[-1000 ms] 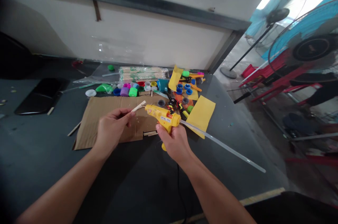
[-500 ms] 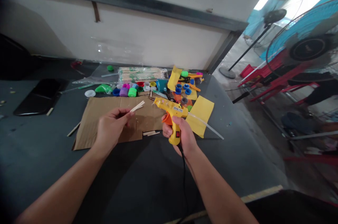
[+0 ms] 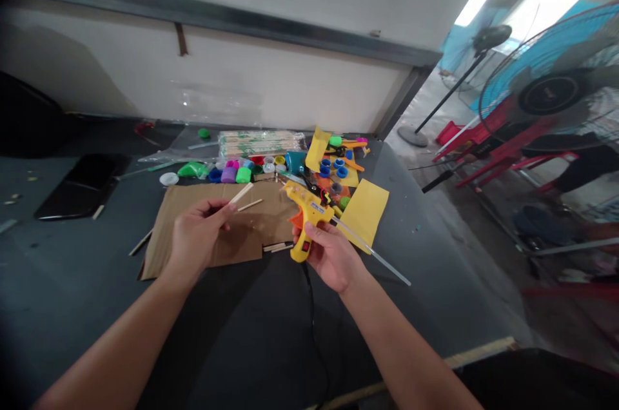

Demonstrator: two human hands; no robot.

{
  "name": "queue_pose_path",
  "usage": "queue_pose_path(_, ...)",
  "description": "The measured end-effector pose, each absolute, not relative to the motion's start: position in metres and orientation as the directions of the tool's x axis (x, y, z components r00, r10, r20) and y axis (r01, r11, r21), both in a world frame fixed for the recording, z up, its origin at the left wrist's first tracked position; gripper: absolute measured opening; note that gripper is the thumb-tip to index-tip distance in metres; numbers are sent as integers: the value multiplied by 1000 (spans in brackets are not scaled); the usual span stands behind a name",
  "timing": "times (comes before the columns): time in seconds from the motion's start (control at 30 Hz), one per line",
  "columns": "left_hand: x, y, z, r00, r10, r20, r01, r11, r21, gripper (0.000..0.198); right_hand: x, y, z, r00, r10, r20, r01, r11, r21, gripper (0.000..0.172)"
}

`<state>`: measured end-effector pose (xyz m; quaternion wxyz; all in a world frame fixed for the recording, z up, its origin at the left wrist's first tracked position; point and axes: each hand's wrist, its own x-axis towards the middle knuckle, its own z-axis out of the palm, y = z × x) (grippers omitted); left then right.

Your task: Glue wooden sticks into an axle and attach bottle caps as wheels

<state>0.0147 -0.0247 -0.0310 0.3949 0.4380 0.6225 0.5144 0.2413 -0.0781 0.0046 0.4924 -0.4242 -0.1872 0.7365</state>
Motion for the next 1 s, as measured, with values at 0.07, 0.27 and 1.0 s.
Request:
queue_pose_path(0.07, 13, -24, -30, -314, 949, -38, 129, 82, 988, 32, 238, -85, 6, -179, 872, -454, -554, -471, -687, 22)
queue_pose_path(0.27, 13, -23, -31, -323, 945, -57, 83, 89, 993, 30, 229, -109, -3, -151, 850, -504, -513, -504, -695, 23)
queue_pose_path(1.0, 19, -24, -37, -281, 958, -62, 94, 91, 991, 34, 317, -142, -8, 388, 778, -493, -639, -158, -753, 25)
